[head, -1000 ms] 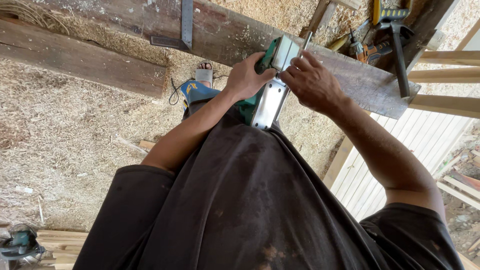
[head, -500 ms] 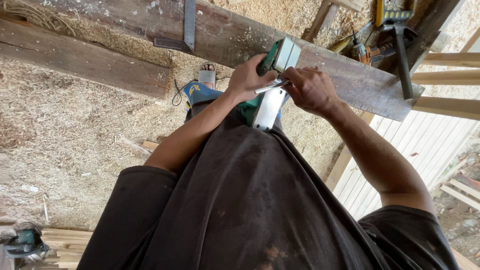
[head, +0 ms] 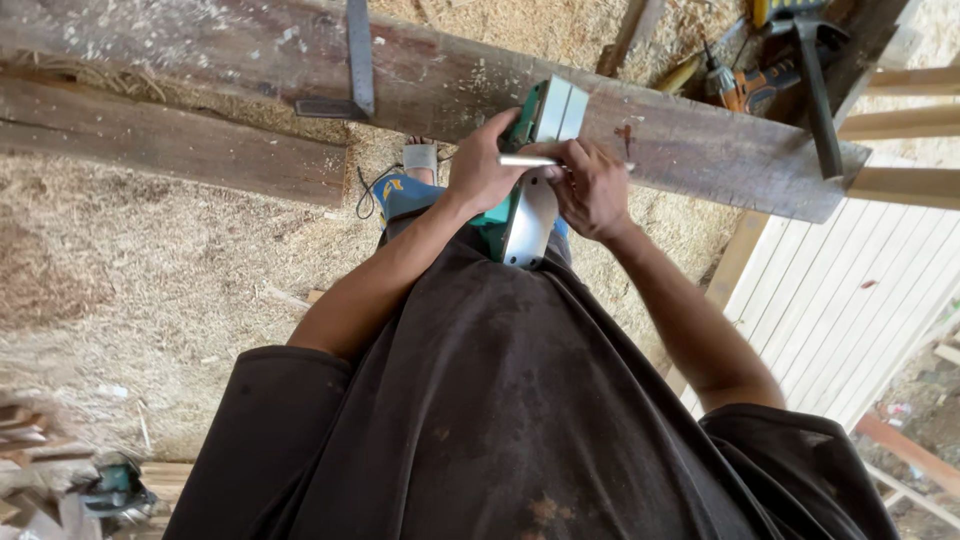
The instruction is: The person uses an electric planer on a wooden beam clamped to a workbench. They repeatedly adjust the planer's depth setting with a wrench and run the tool along the beam to smooth its surface.
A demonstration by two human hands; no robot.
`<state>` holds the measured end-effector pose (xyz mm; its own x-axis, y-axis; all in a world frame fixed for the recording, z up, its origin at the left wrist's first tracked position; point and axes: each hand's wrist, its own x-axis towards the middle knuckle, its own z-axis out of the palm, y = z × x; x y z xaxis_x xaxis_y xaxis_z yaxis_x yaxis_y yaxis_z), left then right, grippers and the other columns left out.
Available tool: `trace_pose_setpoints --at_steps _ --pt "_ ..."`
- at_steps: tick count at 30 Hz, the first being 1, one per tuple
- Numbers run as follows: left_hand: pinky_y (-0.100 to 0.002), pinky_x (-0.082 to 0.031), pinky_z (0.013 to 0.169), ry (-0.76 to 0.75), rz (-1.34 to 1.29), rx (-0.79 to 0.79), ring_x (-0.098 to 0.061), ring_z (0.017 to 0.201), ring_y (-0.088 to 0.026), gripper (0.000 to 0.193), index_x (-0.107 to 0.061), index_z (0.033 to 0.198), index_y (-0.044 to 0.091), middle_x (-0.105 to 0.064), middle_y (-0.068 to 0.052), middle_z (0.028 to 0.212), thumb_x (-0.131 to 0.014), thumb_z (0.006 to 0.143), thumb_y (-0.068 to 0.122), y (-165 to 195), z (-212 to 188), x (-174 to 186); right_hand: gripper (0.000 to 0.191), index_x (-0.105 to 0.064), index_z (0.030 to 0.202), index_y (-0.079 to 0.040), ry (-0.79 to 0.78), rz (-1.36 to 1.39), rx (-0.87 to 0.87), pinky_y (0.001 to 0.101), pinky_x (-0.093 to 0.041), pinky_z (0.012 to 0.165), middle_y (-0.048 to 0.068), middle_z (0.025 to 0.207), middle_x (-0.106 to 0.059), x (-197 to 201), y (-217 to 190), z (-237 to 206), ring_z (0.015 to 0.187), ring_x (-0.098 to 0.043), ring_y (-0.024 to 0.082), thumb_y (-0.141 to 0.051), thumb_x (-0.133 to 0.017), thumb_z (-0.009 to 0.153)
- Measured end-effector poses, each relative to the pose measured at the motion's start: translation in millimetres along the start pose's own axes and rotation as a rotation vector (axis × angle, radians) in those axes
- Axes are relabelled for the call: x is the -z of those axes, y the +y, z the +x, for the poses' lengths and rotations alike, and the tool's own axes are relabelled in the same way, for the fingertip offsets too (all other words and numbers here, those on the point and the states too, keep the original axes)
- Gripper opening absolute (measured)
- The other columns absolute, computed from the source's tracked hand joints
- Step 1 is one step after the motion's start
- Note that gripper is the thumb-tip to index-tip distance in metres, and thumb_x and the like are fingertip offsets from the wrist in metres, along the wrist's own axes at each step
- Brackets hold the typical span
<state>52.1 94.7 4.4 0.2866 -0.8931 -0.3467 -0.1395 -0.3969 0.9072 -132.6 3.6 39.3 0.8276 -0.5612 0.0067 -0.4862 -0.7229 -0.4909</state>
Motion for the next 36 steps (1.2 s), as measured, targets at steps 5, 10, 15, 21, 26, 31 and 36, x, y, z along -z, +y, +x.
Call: trace_pose_setpoints --at_steps 5,10,15,21,26,31,36 --pt "-0.039 -0.057 0.09 0.013 0.035 0.018 -0.072 0.111 -0.031 0.071 -0.056 0.144 0.008 -0.073 -0.017 0.124 -0.082 0.088 0.043 10.1 -1.7 1.2 0.025 -0.059 0.105 -0.011 0.079 0.144 -0.364 0.0408 -0.044 0.054 0.009 0.073 -0.065 1.7 -35.3 -1.8 0.06 -0.061 0.022 -0.035 -0.058 0.112" --pt "-0.036 -0.059 0.085 -0.105 -0.003 0.045 -0.077 0.102 -0.027 0.071 -0.051 0.151 0.014 -0.077 -0.013 0.116 -0.075 0.09 0.041 6.1 -2.2 1.9 0.024 -0.051 0.119 -0.006 -0.279 0.222 -0.367 0.0369 -0.054 0.042 0.019 0.095 -0.069 40.2 -21.4 6.1 0.062 -0.069 0.026 -0.026 -0.055 0.107" --pt "-0.034 -0.061 0.084 -0.156 0.016 0.056 -0.078 0.098 -0.023 0.072 -0.049 0.152 0.018 -0.077 -0.006 0.119 -0.075 0.094 0.052 -11.7 7.6 -4.8 0.017 -0.045 0.119 -0.002 -0.265 0.245 -0.216 0.0399 -0.056 0.055 0.017 0.096 -0.07 52.2 -1.0 1.8 0.069 -0.068 0.029 -0.017 -0.051 0.115" --pt "-0.036 -0.061 0.083 -0.074 0.061 -0.136 -0.077 0.096 -0.023 0.076 -0.05 0.152 0.016 -0.076 -0.009 0.124 -0.073 0.091 0.054 -13.0 8.8 -4.0 0.019 -0.044 0.12 -0.002 -0.342 0.26 -0.133 0.0367 -0.059 0.064 0.019 0.098 -0.068 37.3 -0.5 4.9 0.077 -0.066 0.024 -0.018 -0.049 0.112" --pt "-0.037 -0.061 0.078 -0.157 0.053 0.041 -0.078 0.088 -0.023 0.075 -0.048 0.152 0.018 -0.078 -0.008 0.114 -0.071 0.092 0.057 -0.1 7.7 3.5 0.01 -0.048 0.116 -0.01 -0.389 -0.107 0.126 0.0408 -0.055 0.089 0.011 0.093 -0.07 44.2 -0.3 14.5 0.084 -0.064 0.025 -0.017 -0.05 0.11" --pt "-0.037 -0.061 0.078 -0.117 0.076 0.029 -0.077 0.09 -0.023 0.075 -0.052 0.15 0.018 -0.078 -0.01 0.111 -0.073 0.09 0.058 -9.2 9.7 -4.1 0.005 -0.049 0.115 -0.012 -0.381 -0.162 0.22 0.0401 -0.054 0.095 0.009 0.095 -0.07 43.5 7.2 24.6 0.087 -0.064 0.024 -0.015 -0.048 0.112" --pt "-0.034 -0.066 0.071 -0.141 -0.139 0.085 -0.081 0.078 -0.019 0.073 -0.055 0.148 0.019 -0.08 -0.007 0.107 -0.068 0.087 0.058 -16.3 13.2 -9.5 0.028 -0.052 0.128 -0.01 -0.314 -0.1 0.307 0.0427 -0.053 0.09 0.009 0.094 -0.07 48.7 3.7 29.5 0.091 -0.066 0.028 -0.027 -0.058 0.106"
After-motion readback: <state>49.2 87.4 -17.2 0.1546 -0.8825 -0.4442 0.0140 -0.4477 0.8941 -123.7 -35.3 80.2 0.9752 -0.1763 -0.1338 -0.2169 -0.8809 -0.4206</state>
